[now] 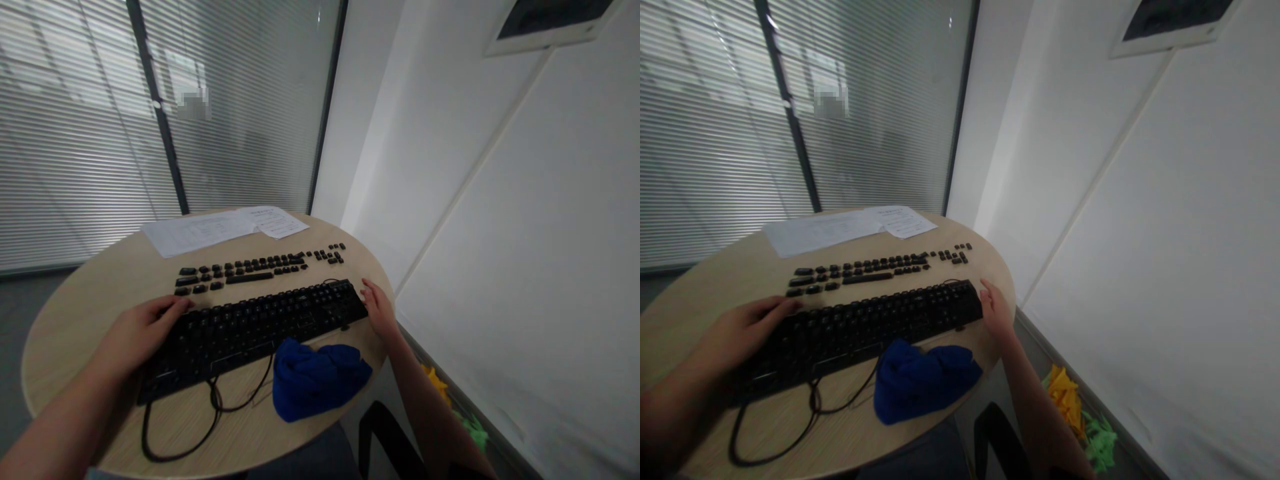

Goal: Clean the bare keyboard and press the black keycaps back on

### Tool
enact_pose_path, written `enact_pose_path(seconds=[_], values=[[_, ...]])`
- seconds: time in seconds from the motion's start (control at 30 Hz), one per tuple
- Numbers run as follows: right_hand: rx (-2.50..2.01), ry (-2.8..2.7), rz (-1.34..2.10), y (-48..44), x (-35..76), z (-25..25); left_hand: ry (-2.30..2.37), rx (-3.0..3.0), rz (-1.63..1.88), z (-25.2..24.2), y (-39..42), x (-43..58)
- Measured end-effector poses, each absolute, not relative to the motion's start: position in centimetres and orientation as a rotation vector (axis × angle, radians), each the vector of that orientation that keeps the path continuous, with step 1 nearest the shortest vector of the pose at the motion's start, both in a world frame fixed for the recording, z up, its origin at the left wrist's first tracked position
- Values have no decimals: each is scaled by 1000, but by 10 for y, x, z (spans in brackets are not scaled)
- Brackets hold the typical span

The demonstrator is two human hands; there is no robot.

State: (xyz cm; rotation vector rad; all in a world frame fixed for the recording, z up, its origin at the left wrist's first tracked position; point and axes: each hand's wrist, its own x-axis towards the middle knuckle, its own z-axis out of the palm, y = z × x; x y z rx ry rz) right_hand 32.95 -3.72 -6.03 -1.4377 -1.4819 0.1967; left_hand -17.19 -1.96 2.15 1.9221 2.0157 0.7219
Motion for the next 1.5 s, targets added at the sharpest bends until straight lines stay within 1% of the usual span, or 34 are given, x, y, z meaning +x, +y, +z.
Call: enact_pose_path(seconds=[0.1, 0.2, 0.3, 0.4, 0.6, 0.93, 1.1, 1.23, 1.27, 1.4, 1.5], values=[[-1470, -1688, 66, -19, 340, -42, 2019, 1873, 679, 21, -20, -172], [-1562, -1884, -66, 18, 353, -12, 2011, 1855, 686, 23, -21, -170], [-1642, -1942, -85, 72, 360, 18, 1985, 1864, 712, 25, -22, -168], [-1735, -2015, -78, 128, 358, 35, 1977, 1834, 743, 26, -24, -166], [-1892, -2158, -62, 201, 339, 38, 1924, 1808, 813, 26, -25, -166], [-2030, -2284, -47, 236, 309, 36, 1806, 1794, 851, 14, -19, -173], [-1882, -2246, -53, 221, 302, 50, 1776, 1806, 849, 10, -19, -175], [-1709, -2155, -7, 159, 312, 52, 1807, 1796, 862, 17, -23, -171], [-1673, -2117, 34, 137, 317, 48, 1816, 1802, 861, 19, -24, -170], [-1561, -1921, 404, 48, 333, 15, 1838, 1841, 838, 23, -26, -168], [-1545, -1779, 465, 6, 340, -12, 1883, 1826, 813, 22, -26, -168]])
